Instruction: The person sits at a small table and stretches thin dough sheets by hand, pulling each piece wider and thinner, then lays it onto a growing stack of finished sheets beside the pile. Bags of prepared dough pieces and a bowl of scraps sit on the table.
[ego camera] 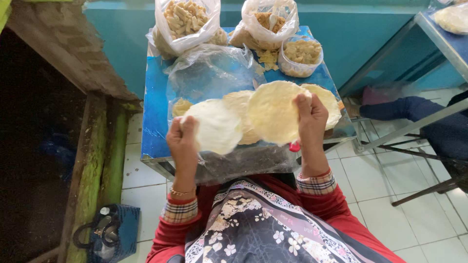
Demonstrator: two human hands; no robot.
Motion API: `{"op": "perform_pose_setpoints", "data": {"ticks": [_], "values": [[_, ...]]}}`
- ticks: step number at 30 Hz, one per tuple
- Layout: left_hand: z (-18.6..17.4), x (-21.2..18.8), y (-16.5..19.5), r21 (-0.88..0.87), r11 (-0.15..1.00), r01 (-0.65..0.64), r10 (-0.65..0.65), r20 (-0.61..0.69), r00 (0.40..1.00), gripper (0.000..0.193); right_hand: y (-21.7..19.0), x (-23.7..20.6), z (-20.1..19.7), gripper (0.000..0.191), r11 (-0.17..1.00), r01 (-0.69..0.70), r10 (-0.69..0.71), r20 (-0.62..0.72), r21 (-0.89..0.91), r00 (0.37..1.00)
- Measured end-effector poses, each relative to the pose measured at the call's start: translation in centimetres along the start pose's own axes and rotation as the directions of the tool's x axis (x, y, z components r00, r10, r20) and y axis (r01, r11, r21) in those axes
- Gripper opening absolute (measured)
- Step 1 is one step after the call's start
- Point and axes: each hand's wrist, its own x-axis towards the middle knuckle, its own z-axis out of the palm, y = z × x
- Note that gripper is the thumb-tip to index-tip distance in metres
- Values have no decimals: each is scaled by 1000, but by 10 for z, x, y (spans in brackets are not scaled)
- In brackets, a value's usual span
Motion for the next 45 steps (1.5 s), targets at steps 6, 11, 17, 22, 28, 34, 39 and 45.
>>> {"op": "perform_pose_setpoints", "data": {"ticks": [6,11,17,22,28,34,39,45], "values": [[6,0,29,94,996,-5,-4,90,996,13,10,-8,31,19,997,50,-31,268,-64,963],[25,-11,58,469,874,-130,73,137,988,19,14,8,45,23,993,-35,68,293,-117,954],[43,-10,62,513,813,-275,115,322,940,28,2,12,47,21,687,532,-458,273,-495,846],[59,-8,43,27,983,182,-177,403,898,18,-27,-64,30,32,807,573,-410,563,-142,717],[79,-30,35,-224,836,500,-345,493,798,28,-17,-87,31,51,748,566,-410,429,-347,805],[60,-28,33,-2,946,324,-287,458,841,28,4,-72,-8,13,982,152,-51,628,-109,776],[59,-29,19,-67,964,256,-152,649,745,41,10,-60,-22,18,841,-502,223,716,201,661],[52,-40,-3,-1,847,532,-337,773,538,39,11,-58,-18,25,783,-572,354,580,245,733]]}}
